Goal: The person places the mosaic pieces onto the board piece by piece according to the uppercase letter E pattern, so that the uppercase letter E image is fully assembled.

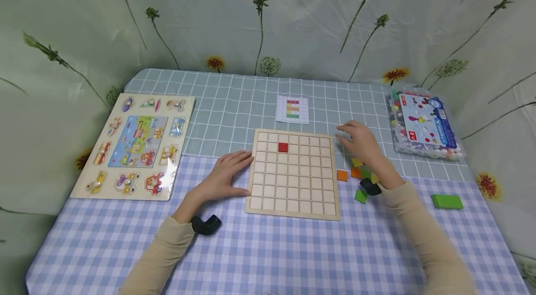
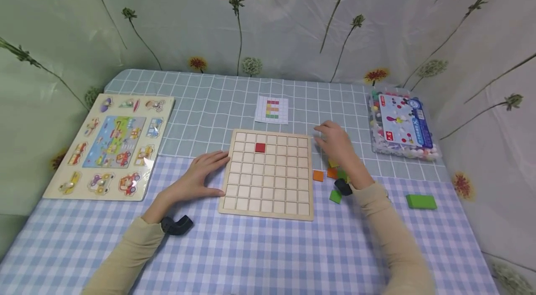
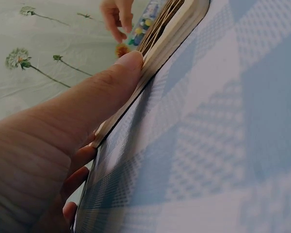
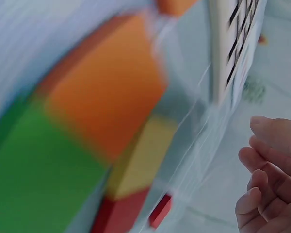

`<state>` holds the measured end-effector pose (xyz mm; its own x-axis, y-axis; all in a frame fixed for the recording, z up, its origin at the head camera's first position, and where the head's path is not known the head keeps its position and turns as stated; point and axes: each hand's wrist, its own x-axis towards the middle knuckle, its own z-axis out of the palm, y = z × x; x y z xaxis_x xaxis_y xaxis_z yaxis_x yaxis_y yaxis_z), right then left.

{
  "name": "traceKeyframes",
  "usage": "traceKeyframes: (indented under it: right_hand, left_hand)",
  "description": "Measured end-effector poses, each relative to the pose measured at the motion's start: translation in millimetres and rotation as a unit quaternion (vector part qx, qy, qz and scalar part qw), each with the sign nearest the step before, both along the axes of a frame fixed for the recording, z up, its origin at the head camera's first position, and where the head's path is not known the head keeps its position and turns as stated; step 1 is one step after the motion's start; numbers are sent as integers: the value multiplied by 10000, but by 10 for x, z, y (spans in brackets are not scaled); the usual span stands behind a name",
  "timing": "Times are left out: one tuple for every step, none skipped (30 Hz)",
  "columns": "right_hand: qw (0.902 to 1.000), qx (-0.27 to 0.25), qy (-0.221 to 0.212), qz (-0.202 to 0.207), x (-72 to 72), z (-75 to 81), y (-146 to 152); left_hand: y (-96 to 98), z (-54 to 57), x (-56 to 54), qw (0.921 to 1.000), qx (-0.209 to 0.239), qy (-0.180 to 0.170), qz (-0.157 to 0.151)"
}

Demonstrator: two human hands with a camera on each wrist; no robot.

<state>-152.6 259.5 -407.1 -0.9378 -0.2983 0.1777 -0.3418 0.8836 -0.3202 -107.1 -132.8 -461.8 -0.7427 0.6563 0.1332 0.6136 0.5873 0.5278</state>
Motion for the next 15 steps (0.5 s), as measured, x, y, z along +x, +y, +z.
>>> traceKeyframes:
  right_hand:
    - [10000,6,-14,-76,-2,1,51]
    - [9999,2,-36,-150,-7,-1,102]
    - [9997,19,-56,-221,-12,-4,150]
    - [9995,27,-91,-301,-12,-12,196]
    - [9992,23,-120,-378,-11,-17,235]
    - [9989,34,-136,-441,-13,-25,272]
    - [9987,45,-151,-495,-14,-32,307]
    - [9983,58,-175,-559,-18,-42,339]
    - [9978,67,-206,-619,-22,-49,368]
    - [9975,72,-227,-663,-26,-56,395]
    - [9974,63,-234,-684,-30,-61,419]
    - [9971,52,-266,-717,-34,-68,443]
    - [9966,27,-315,-758,-37,-75,466]
    - [9962,-8,-365,-787,-37,-76,480]
    - [9959,-35,-421,-802,-37,-78,495]
  left_hand:
    - [1,2,-1,10000,-2,26,-6]
    - [2,2,-2,10000,19,23,-7]
    - [5,2,-2,10000,25,60,-15]
    - [7,6,-2,10000,17,88,-28]
    - [9,8,-1,9999,6,107,-39]
    - [12,9,0,9999,-19,128,-49]
    - [13,8,0,9999,-21,112,-49]
    - [15,8,2,9999,-17,97,-40]
    - [15,10,3,10000,-22,91,-27]
    - [14,11,5,10000,-11,66,-9]
    - [12,12,5,10000,-5,54,1]
    - [10,12,5,10000,1,54,14]
    - [9,14,5,10000,7,52,26]
    - [7,18,5,10000,-4,58,31]
    - [6,20,6,10000,-14,60,35]
